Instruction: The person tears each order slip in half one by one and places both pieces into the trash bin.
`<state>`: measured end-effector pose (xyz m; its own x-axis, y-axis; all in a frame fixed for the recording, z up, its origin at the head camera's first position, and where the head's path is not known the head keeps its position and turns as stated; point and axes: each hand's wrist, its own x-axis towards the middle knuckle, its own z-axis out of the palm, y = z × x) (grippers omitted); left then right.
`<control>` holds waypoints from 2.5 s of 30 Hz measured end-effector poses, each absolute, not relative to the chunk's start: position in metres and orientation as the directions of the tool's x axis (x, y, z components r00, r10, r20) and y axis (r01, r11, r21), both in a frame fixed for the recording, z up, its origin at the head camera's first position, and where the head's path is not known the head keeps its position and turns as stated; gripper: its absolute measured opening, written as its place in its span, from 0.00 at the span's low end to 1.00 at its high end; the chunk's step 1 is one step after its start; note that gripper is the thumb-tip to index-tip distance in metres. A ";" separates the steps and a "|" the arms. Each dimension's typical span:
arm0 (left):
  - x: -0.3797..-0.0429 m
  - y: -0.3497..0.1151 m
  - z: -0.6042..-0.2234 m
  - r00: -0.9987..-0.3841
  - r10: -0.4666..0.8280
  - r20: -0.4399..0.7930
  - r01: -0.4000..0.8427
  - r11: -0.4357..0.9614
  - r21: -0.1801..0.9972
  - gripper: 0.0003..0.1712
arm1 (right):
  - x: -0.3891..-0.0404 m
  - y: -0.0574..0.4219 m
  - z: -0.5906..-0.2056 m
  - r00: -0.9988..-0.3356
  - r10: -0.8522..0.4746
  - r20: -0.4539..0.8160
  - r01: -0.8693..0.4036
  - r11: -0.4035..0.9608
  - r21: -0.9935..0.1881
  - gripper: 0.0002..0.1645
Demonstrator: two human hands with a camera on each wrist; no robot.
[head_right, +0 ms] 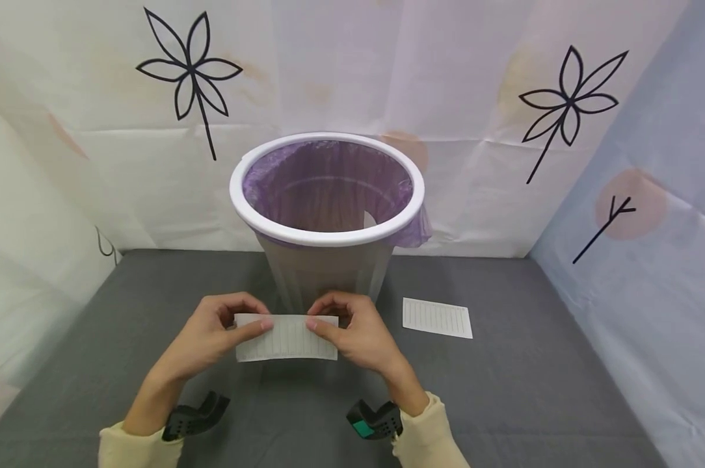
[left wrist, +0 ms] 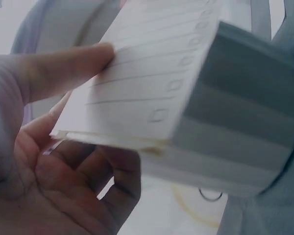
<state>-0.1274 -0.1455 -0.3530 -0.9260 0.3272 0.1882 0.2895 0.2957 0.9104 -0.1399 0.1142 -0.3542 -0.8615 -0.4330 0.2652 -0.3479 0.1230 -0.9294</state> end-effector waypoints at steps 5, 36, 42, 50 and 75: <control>-0.124 -0.129 -0.350 -0.920 0.296 0.256 0.331 0.239 0.913 0.02 | -0.140 0.128 -0.346 -0.871 -0.411 0.271 -0.360 0.158 -0.919 0.05; -0.119 -0.070 -0.332 -0.904 0.259 0.339 0.385 0.153 0.910 0.03 | -0.130 0.152 -0.321 -0.868 -0.369 0.332 -0.421 0.193 -0.886 0.04; -0.117 -0.067 -0.331 -0.888 0.262 0.379 0.422 0.132 0.897 0.04 | -0.130 0.154 -0.322 -0.857 -0.372 0.357 -0.451 0.203 -0.869 0.04; -0.117 -0.065 -0.334 -0.879 0.258 0.400 0.443 0.137 0.886 0.05 | -0.130 0.154 -0.325 -0.856 -0.356 0.375 -0.461 0.194 -0.866 0.05; -0.111 -0.062 -0.333 -0.866 0.235 0.441 0.482 0.160 0.861 0.03 | -0.126 0.149 -0.328 -0.854 -0.330 0.403 -0.484 0.215 -0.849 0.05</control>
